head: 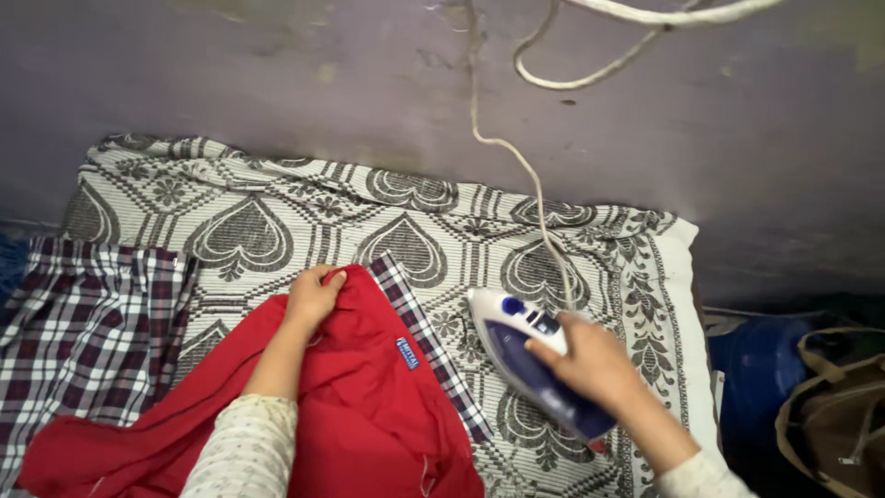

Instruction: The person irons a red polo shirt on a patterned cloth surface. They repeatedly smooth the fabric with their hands and move the iron over the collar, sleeves, and body of the shirt.

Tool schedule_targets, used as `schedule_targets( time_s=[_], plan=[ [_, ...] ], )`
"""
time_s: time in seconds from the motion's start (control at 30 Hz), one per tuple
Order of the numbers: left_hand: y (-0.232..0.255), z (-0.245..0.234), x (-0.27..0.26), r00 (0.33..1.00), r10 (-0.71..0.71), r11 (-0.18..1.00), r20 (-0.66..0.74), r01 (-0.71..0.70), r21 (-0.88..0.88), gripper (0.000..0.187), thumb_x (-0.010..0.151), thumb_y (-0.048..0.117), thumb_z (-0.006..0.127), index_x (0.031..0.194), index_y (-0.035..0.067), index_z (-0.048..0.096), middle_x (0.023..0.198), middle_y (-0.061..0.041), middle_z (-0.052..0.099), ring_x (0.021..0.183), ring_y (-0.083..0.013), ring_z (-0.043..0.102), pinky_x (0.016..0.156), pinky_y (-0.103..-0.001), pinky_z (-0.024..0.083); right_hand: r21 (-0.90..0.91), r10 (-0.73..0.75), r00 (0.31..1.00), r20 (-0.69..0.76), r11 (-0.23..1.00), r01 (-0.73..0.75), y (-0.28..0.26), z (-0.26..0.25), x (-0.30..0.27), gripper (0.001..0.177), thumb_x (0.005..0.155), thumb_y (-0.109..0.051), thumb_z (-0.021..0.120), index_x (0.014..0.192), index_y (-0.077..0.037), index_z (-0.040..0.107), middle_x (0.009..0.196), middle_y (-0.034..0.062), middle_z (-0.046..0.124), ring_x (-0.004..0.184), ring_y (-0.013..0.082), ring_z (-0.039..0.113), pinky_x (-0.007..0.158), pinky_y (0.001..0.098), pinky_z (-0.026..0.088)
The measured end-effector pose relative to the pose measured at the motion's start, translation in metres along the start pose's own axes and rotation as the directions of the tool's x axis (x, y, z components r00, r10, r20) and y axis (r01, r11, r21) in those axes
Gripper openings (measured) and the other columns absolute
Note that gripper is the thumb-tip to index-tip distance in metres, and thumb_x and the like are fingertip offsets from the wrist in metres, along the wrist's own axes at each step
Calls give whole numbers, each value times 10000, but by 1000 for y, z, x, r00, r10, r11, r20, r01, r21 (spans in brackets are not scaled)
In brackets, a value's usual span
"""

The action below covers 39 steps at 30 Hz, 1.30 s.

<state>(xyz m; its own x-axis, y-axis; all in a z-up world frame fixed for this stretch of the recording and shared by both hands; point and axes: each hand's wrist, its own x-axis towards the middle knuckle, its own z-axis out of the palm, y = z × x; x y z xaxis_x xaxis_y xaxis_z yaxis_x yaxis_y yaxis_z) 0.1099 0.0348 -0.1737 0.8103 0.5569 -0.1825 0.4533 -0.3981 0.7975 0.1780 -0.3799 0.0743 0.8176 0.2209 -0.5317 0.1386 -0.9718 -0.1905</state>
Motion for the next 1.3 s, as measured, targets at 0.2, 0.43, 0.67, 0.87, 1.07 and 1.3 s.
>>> schedule_targets(
  time_s=[0.2, 0.43, 0.67, 0.87, 1.07, 1.3],
  plan=[
    [7, -4, 3, 995, -73, 987, 63, 81, -136, 293, 886, 319, 737, 1022, 63, 786, 940, -151, 787, 864, -275, 736, 821, -383, 550, -78, -150, 987, -56, 986, 145, -64, 58, -30, 612, 853, -561, 682, 1171, -42, 622, 852, 194, 752, 817, 369, 748, 774, 461, 602],
    [3, -2, 7, 980, -133, 969, 148, 160, -189, 277, 830, 288, 822, 986, 61, 791, 777, -59, 686, 697, -157, 597, 662, -336, 488, -107, -136, 969, -209, 988, 115, -137, 68, -4, 564, 864, -547, 681, 1094, -34, 632, 812, 226, 739, 794, 424, 727, 765, 526, 575],
    [-31, 22, 13, 989, -70, 868, 132, 126, -480, 314, 783, 89, 803, 1066, 21, 683, 741, -12, 670, 644, -87, 588, 596, -262, 499, -155, -131, 959, -251, 983, 94, -221, 47, 55, 599, 852, -610, 695, 1042, -42, 680, 915, 218, 744, 877, 403, 734, 814, 509, 578],
    [-44, 26, 19, 995, -15, 920, 101, 53, -387, 299, 808, 48, 792, 1086, 23, 685, 816, -45, 709, 695, -122, 626, 647, -274, 534, -135, -140, 963, -229, 985, 111, -203, 52, 47, 577, 846, -576, 717, 1080, -51, 673, 953, 228, 740, 927, 420, 716, 837, 517, 566],
    [-27, 12, 11, 987, -37, 874, 159, 109, -473, 289, 826, 29, 761, 1104, 25, 681, 855, -55, 720, 732, -129, 647, 666, -286, 545, -127, -82, 978, -194, 990, 57, -121, 73, -16, 565, 846, -552, 705, 1102, -52, 649, 938, 209, 747, 875, 398, 735, 796, 502, 585],
    [-16, 5, 9, 978, -65, 865, 198, 154, -477, 309, 827, 32, 764, 1123, 17, 677, 882, -60, 718, 754, -125, 646, 680, -279, 545, -147, 133, 985, -108, 978, -148, -62, 87, -74, 602, 826, -560, 706, 1200, -95, 633, 762, 175, 768, 754, 351, 772, 767, 459, 618]
  ],
)
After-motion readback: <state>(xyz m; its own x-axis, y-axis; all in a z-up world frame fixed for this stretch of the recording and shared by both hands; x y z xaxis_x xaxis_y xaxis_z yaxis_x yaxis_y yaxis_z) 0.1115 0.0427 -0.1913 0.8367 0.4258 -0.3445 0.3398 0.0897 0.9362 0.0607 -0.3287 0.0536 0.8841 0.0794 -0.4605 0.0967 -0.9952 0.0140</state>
